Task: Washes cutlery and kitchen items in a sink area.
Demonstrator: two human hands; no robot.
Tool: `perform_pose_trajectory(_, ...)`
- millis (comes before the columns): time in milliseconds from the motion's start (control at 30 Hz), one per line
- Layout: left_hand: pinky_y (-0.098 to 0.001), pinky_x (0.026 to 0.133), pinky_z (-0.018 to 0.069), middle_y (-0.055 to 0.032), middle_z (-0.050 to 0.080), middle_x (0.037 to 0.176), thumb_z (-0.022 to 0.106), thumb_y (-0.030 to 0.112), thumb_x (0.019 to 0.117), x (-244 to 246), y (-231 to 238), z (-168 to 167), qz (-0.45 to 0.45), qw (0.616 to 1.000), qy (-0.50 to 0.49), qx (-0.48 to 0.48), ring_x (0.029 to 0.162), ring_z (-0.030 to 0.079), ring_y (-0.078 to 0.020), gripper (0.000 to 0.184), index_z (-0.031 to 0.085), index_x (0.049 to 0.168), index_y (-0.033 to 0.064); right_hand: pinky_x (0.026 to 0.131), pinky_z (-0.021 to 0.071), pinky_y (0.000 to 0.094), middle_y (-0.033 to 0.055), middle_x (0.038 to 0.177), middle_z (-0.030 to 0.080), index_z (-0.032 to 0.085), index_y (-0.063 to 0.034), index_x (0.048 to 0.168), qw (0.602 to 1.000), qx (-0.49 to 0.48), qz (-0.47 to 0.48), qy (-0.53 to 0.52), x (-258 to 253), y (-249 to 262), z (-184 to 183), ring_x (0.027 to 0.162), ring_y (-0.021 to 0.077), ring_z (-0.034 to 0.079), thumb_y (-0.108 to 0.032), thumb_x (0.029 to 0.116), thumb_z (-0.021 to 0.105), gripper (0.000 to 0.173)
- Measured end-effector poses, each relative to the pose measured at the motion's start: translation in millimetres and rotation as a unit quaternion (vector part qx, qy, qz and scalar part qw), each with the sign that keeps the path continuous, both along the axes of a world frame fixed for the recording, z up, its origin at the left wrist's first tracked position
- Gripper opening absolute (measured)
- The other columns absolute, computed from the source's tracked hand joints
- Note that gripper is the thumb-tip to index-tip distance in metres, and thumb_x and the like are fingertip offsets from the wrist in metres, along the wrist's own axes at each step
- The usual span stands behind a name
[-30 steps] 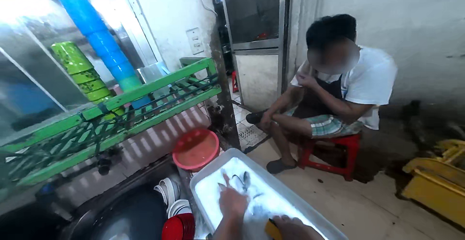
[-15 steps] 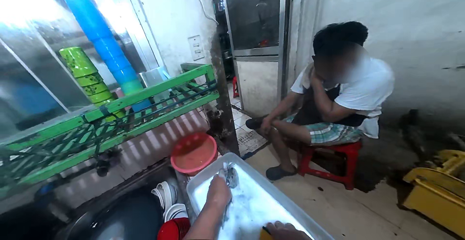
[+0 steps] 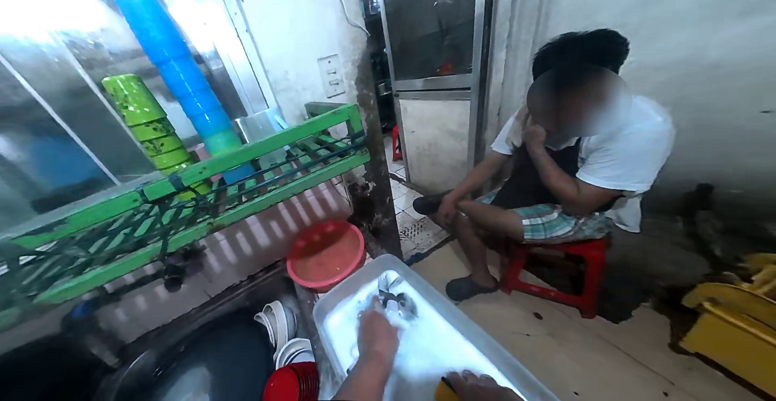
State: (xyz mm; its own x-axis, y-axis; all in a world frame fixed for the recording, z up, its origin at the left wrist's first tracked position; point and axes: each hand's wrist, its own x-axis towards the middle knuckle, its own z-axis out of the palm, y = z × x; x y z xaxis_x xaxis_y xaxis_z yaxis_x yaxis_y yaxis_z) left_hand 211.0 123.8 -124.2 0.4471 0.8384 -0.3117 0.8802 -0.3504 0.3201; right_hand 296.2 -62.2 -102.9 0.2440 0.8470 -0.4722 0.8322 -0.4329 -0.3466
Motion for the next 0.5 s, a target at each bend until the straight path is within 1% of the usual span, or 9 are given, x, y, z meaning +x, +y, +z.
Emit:
perform_pose_trajectory(33,-0.0512,0.109,0.0469,-0.0196,0.058,0.142,0.067,0.031,0.0961,-1.7,7.4,2.6,0.019,0.999,-0.013,-0.022,0.131,0.057,-0.0349,0.07,0.038,0.155,0.0057,0.098,0.0488,0.0665,0.0263,0.139,0.059,0.054,-0.0031,0.143,1.0,0.005,-0.002,0.001,0.5,-0.9,0.3,0.129,0.0478,0.055,-0.027,0.0859,0.077,0.066)
perform_pose_trajectory(67,-0.0524,0.107,0.049,-0.0202,0.061,0.138,0.068,0.029,0.0959,-4.2,14.3,5.4,0.036,0.998,-0.023,-0.049,0.127,0.061,-0.0349,0.067,0.042,0.152,0.0041,0.098,0.0489,0.0662,0.0261,0.138,0.059,0.055,-0.0031,0.142,1.0,0.007,-0.004,0.0,0.3,-2.0,1.3,0.129,0.0476,0.055,-0.027,0.0856,0.078,0.065)
perform_pose_trajectory(100,-0.053,0.105,0.0496,-0.0215,0.062,0.135,0.068,0.028,0.0956,-6.3,19.5,9.5,0.045,0.996,-0.026,-0.07,0.125,0.062,-0.0353,0.061,0.047,0.146,0.0009,0.098,0.0487,0.066,0.0258,0.138,0.059,0.055,-0.0036,0.142,1.0,0.005,-0.007,0.0,-0.1,-2.5,2.0,0.129,0.0475,0.055,-0.027,0.0858,0.078,0.065)
perform_pose_trajectory(167,-0.0524,0.102,0.0509,-0.0217,0.063,0.131,0.068,0.023,0.0942,-5.7,24.9,20.5,0.041,0.996,0.001,-0.083,0.122,0.063,-0.0345,0.052,0.053,0.137,-0.0019,0.099,0.048,0.0666,0.026,0.139,0.059,0.055,-0.0038,0.143,1.0,0.003,-0.011,0.004,-0.3,-2.3,2.2,0.13,0.0482,0.054,-0.027,0.0863,0.078,0.065)
perform_pose_trajectory(233,-0.0516,0.102,0.0512,-0.0212,0.064,0.13,0.069,0.022,0.0931,-3.5,25.8,27.3,0.031,0.996,0.021,-0.079,0.122,0.063,-0.0335,0.05,0.054,0.134,-0.0022,0.099,0.0477,0.0668,0.0262,0.139,0.059,0.055,-0.0033,0.142,1.0,0.002,-0.014,0.007,-0.6,-2.1,2.1,0.13,0.0485,0.054,-0.026,0.0859,0.078,0.065)
perform_pose_trajectory(300,-0.0527,0.102,0.0507,-0.021,0.064,0.129,0.07,0.028,0.0935,-5.1,28.1,23.2,0.043,0.995,0.011,-0.091,0.122,0.063,-0.0336,0.051,0.057,0.132,-0.0017,0.098,0.0482,0.0661,0.0256,0.138,0.059,0.055,-0.0029,0.142,1.0,0.0,-0.015,0.006,-1.1,-2.6,4.3,0.13,0.0482,0.055,-0.025,0.0861,0.078,0.064)
perform_pose_trajectory(367,-0.054,0.101,0.0498,-0.0217,0.066,0.125,0.07,0.04,0.0942,-11.9,32.0,11.4,0.064,0.99,-0.024,-0.125,0.119,0.064,-0.0343,0.053,0.064,0.127,-0.0017,0.098,0.0486,0.0658,0.0247,0.138,0.06,0.056,-0.0033,0.141,1.0,-0.002,-0.016,0.007,-1.5,-3.6,6.3,0.129,0.0478,0.055,-0.024,0.0864,0.077,0.062)
perform_pose_trajectory(400,-0.0533,0.1,0.0499,-0.0219,0.067,0.123,0.071,0.042,0.0938,-14.0,33.9,8.5,0.07,0.986,-0.038,-0.144,0.116,0.064,-0.0339,0.054,0.065,0.124,-0.0026,0.098,0.0485,0.0654,0.0244,0.139,0.059,0.056,-0.0035,0.141,1.0,-0.003,-0.017,0.007,-1.1,-3.8,7.0,0.13,0.0476,0.055,-0.024,0.087,0.077,0.062)
perform_pose_trajectory(500,-0.05,0.098,0.05,-0.022,0.066,0.121,0.074,0.028,0.0932,-15.9,35.0,14.5,0.08,0.976,-0.088,-0.182,0.112,0.064,-0.0322,0.046,0.063,0.124,-0.0045,0.098,0.0483,0.0658,0.0255,0.138,0.06,0.056,-0.0021,0.14,1.0,0.002,-0.018,0.011,-0.2,-4.0,5.7,0.129,0.0483,0.055,-0.024,0.0868,0.077,0.062)
